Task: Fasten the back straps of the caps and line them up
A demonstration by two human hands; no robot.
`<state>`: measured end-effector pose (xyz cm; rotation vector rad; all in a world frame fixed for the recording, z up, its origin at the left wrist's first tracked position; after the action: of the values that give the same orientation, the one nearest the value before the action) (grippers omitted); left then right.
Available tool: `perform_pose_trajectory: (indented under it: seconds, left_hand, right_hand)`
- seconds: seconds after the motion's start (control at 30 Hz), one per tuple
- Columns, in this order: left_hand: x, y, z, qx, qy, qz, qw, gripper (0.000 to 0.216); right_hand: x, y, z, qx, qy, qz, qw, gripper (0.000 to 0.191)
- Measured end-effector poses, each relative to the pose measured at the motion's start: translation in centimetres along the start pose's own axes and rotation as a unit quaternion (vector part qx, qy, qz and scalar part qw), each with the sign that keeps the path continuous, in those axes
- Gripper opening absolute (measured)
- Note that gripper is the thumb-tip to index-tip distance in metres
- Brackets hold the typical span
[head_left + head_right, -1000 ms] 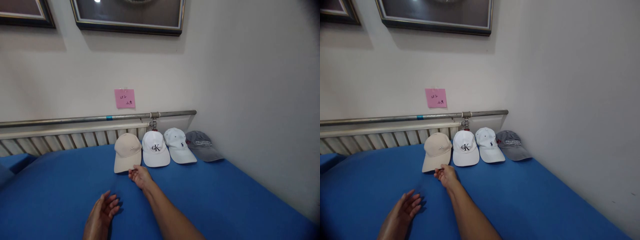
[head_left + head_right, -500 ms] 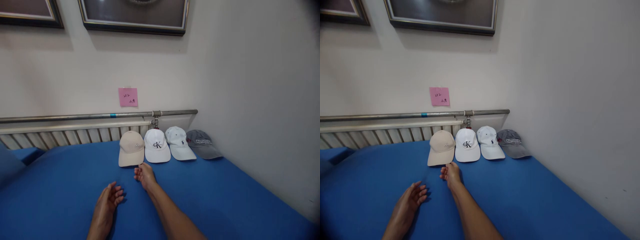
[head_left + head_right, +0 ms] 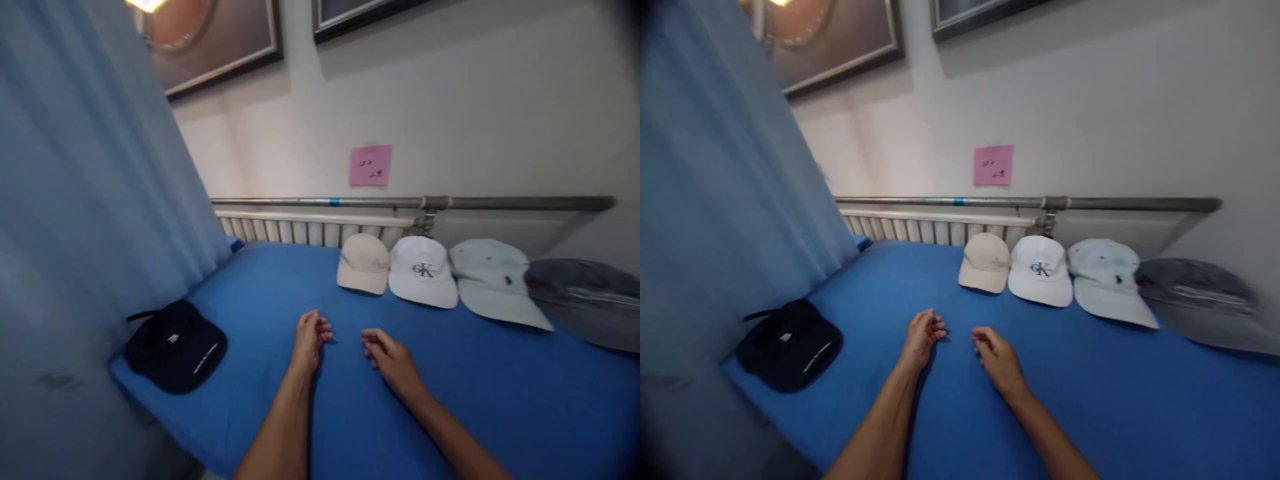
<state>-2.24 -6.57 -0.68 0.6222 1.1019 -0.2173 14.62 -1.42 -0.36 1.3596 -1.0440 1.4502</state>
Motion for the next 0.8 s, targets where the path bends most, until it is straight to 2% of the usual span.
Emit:
perform_pose_trajectory:
  seconds: [0.1, 0.23, 0.33, 0.43, 0.47, 0.5, 0.53, 0.57, 0.63, 0.7, 0.8]
  left_hand:
    - [-1.1, -3.7, 0.3, -0.064, 0.054, -0.022, 0.996, 0.009]
    - [-3.5, -10.2, 2.4, -0.146, 0.159, -0.12, 0.969, 0.018]
    - [-5.9, -15.4, 4.0, -0.223, 0.26, -0.23, 0.911, 0.029]
    - [-7.7, -19.6, 4.8, -0.29, 0.318, -0.325, 0.842, 0.046]
    - [-8.2, -20.7, 4.8, -0.315, 0.338, -0.385, 0.799, 0.05]
    - [-8.6, -21.5, 4.8, -0.34, 0.357, -0.475, 0.729, 0.05]
    - [-9.0, -22.3, 4.6, -0.347, 0.366, -0.512, 0.695, 0.049]
    - [-9.3, -22.9, 4.4, -0.348, 0.372, -0.533, 0.676, 0.047]
    - [-9.9, -23.6, 4.0, -0.342, 0.38, -0.542, 0.667, 0.041]
    - [-10.2, -23.4, 3.9, -0.337, 0.401, -0.542, 0.658, 0.04]
    - [-9.0, -20.9, 5.2, -0.264, 0.498, -0.499, 0.658, 0.04]
  right_hand:
    - [0.5, 0.1, 0.8, 0.018, -0.046, 0.081, 0.995, 0.029]
    - [1.1, -0.3, 2.0, 0.021, -0.064, 0.104, 0.992, 0.029]
    - [0.8, -0.7, 2.6, 0.026, -0.059, 0.11, 0.992, 0.031]
    - [0.4, -1.2, 3.2, 0.028, -0.057, 0.109, 0.992, 0.032]
    - [0.2, -1.4, 3.4, 0.025, -0.058, 0.108, 0.992, 0.033]
    - [0.1, -1.6, 3.7, 0.022, -0.059, 0.107, 0.992, 0.033]
    - [0.0, -1.7, 4.0, 0.018, -0.059, 0.106, 0.992, 0.032]
    - [-0.1, -1.9, 4.3, 0.016, -0.058, 0.104, 0.993, 0.031]
    - [-0.2, -2.2, 5.1, 0.01, -0.056, 0.091, 0.994, 0.028]
    - [-0.4, -2.5, 5.7, 0.003, -0.045, 0.056, 0.997, 0.024]
    - [-0.5, -2.7, 6.5, 0.009, 0.002, -0.036, 0.999, 0.019]
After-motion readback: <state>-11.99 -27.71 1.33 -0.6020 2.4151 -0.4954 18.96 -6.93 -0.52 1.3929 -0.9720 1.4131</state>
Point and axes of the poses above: each hand's wrist, its own z-axis away from the middle knuckle, its own y-axis out of the palm, x = y × z, the point moved 2 cm from there along -z, towards the middle knuckle, and after that the axes turned 9 degrees about -x, right-handed, at the moved point
